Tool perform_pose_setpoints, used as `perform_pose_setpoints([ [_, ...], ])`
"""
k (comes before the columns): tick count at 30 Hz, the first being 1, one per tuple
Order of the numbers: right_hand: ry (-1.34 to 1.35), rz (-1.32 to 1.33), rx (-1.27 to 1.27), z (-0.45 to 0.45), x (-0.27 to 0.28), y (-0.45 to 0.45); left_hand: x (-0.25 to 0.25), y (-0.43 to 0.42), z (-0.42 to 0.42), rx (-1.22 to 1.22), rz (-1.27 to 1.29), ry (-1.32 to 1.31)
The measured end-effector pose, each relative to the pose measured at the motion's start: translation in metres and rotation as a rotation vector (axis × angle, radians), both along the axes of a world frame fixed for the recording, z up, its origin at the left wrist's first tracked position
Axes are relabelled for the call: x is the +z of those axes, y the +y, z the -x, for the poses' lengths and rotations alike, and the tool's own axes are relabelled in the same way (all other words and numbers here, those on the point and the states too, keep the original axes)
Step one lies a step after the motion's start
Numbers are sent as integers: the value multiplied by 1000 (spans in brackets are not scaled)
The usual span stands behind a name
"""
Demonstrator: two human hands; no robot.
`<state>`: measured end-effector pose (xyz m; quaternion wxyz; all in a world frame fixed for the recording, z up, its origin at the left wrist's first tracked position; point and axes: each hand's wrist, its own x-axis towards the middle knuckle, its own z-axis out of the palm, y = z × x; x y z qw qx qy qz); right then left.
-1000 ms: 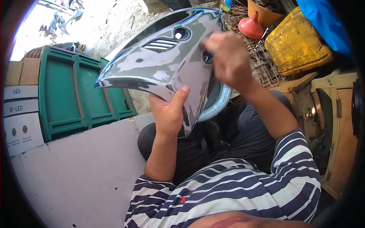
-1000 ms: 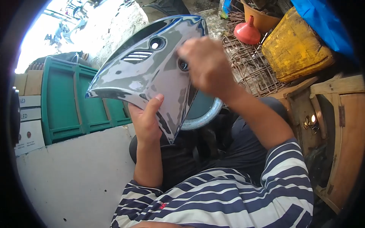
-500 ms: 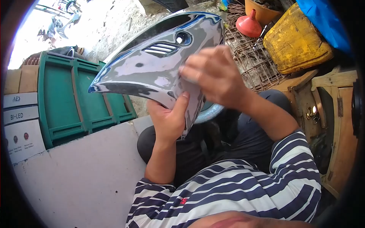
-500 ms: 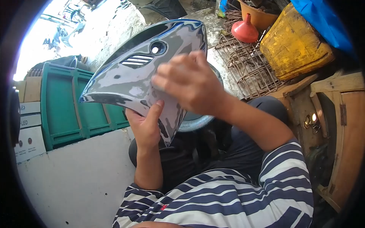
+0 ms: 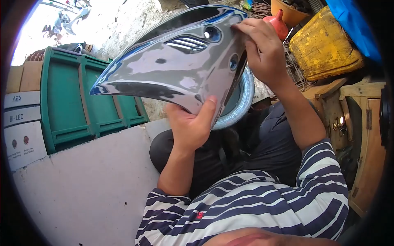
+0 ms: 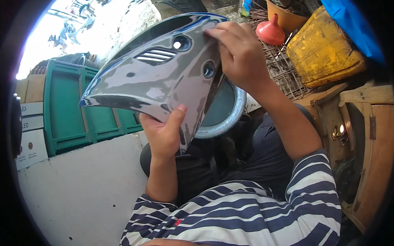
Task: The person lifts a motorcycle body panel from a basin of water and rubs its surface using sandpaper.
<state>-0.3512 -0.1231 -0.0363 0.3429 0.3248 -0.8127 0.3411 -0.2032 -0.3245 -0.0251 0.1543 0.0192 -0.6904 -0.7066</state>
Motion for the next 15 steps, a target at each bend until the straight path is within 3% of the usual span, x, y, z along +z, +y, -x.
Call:
perform_pose_setpoints([
  [3,101,-17,118,-34,-7,-25,0,0,5,10,-59,13],
  [6,12,-128,278,-70,0,-38,-1,-4,11,25,-135,-29],
  [12,-9,-21,-43,-7,-4,-8,-2,-3,6,-25,-43,19],
  [15,81,-56,117,-38,-3,-26,-3,0,9,-29,-77,4],
])
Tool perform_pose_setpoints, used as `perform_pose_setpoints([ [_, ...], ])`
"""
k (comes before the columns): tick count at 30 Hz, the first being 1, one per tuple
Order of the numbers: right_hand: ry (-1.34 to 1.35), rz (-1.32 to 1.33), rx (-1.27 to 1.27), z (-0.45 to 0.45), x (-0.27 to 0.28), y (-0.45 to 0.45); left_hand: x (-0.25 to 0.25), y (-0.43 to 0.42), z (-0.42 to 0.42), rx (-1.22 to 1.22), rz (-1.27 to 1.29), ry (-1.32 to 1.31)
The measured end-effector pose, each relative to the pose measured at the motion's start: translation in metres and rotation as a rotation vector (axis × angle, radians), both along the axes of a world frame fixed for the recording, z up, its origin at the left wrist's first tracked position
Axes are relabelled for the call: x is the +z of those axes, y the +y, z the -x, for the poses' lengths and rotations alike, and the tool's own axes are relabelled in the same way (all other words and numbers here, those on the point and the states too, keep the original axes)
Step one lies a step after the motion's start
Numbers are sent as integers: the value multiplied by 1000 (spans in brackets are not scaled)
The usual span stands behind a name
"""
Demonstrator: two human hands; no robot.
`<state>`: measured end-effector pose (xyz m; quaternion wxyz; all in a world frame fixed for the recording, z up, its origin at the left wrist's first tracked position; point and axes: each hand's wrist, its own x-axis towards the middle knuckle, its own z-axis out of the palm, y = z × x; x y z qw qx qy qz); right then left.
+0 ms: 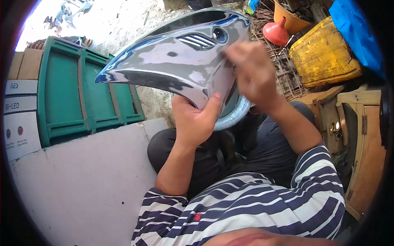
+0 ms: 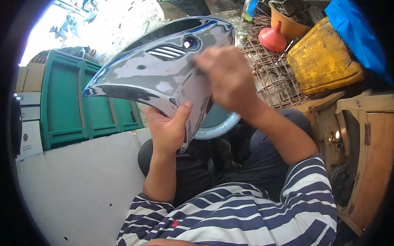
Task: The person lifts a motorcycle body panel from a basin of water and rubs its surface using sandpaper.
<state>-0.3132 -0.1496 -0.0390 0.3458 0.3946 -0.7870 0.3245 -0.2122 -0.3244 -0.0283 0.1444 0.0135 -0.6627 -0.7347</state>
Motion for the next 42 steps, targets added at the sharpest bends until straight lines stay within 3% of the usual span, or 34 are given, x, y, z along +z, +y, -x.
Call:
perform_pose_setpoints([
  [3,-30,-66,184,-27,7,-11,1,-3,1,18,-75,-69],
  [5,22,-73,79,0,0,0,0,-4,1,3,-138,-73],
  [9,-74,-2,-176,31,-3,19,1,0,-3,-2,-20,-45],
  [12,11,-21,22,-5,-1,-3,-1,-7,-5,-35,123,-55],
  [15,-30,-97,182,-24,9,-10,3,-4,1,73,11,-24],
  [21,-96,35,-157,27,-4,15,1,-3,-4,27,77,-5],
  [25,-49,-17,117,-22,4,-8,-3,-6,-2,-4,123,20],
  [28,-24,-89,158,-22,6,-5,-2,-7,-1,-40,-3,-19],
  [34,37,-24,-157,11,-5,6,1,-5,-4,-65,91,0],
  [37,5,-98,77,-32,12,-12,0,-7,-2,-56,40,-18],
  [42,-12,-34,-130,21,-11,13,0,-8,-6,-38,103,-57],
])
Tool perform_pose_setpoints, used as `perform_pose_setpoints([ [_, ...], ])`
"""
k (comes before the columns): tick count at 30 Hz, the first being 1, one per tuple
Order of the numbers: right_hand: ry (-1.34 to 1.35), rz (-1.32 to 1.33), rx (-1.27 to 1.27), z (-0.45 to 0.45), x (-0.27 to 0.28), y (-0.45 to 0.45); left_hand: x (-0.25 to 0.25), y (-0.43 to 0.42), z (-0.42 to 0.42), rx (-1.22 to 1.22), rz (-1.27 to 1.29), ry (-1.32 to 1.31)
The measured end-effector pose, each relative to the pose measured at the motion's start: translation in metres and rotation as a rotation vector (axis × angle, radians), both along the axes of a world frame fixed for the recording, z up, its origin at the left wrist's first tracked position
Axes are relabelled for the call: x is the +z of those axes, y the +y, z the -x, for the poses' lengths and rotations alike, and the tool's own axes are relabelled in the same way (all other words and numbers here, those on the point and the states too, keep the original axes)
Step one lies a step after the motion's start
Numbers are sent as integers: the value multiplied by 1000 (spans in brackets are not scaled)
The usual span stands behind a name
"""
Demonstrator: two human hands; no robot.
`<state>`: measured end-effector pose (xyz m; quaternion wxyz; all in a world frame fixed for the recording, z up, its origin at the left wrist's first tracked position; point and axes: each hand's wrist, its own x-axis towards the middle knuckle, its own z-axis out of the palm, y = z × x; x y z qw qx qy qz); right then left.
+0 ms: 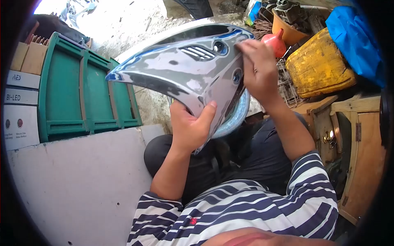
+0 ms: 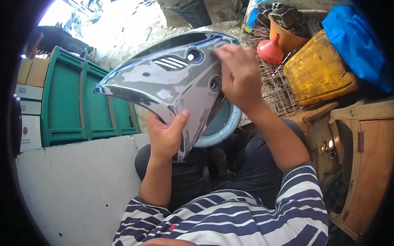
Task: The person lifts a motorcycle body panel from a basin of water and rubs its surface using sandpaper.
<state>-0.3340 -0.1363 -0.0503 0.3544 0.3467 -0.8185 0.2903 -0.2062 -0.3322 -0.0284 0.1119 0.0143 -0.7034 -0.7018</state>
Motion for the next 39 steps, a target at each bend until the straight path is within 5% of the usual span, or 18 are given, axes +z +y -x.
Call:
perform_pose_setpoints([
  [6,9,-85,223,-49,20,-23,-6,1,5,-2,-109,0],
  [13,-26,42,-51,4,8,0,1,3,3,11,-68,16],
  [17,-16,-62,260,-45,20,-20,1,4,7,51,-123,3],
  [22,-104,73,-55,13,11,6,7,1,2,42,3,-27],
  [26,-49,33,234,-37,16,-23,3,2,7,28,-68,27],
  [33,-138,102,-58,15,8,7,-1,1,3,5,-68,5],
  [39,28,-38,333,-37,20,-17,-3,1,5,-30,-119,-25],
])
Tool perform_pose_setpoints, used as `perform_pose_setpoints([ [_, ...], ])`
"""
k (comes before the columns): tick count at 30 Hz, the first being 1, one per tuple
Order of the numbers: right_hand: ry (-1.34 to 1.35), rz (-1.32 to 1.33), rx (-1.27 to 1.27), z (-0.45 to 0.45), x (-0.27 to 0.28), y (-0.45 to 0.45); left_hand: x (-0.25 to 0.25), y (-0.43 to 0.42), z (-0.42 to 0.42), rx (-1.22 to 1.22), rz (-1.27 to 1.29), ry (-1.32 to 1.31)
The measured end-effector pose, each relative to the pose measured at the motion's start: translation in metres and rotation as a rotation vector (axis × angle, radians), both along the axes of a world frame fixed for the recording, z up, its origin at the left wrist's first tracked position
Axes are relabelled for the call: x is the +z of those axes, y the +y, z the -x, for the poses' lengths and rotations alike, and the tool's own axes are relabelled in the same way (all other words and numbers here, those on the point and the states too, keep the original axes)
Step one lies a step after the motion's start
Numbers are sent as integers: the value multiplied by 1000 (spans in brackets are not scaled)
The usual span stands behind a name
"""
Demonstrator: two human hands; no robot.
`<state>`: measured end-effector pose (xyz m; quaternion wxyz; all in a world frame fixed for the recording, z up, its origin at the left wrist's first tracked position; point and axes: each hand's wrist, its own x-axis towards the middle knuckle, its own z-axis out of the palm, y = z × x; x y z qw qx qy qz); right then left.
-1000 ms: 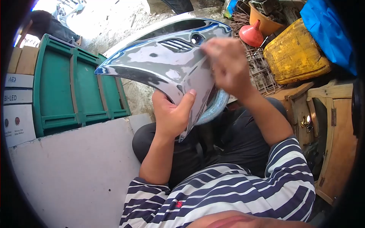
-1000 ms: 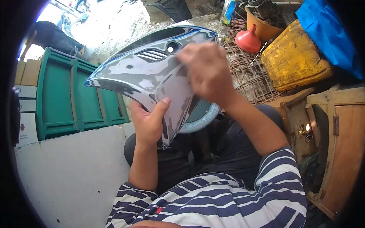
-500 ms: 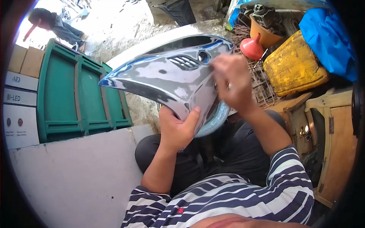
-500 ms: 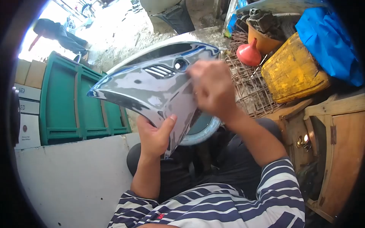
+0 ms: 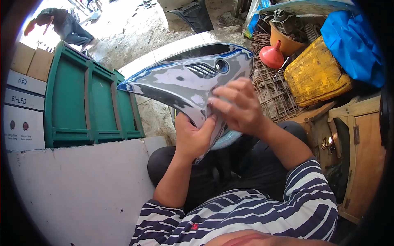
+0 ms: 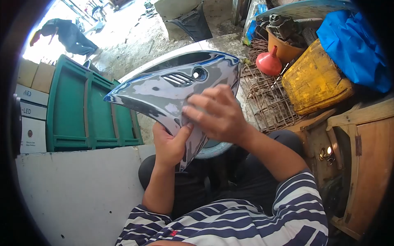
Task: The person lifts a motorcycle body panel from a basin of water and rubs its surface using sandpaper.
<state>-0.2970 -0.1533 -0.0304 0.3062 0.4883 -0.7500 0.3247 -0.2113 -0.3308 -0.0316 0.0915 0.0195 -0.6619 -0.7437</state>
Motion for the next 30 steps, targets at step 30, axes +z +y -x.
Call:
perform_pose_setpoints([
  [30,12,81,-152,27,1,14,7,-2,-4,-62,97,37],
])
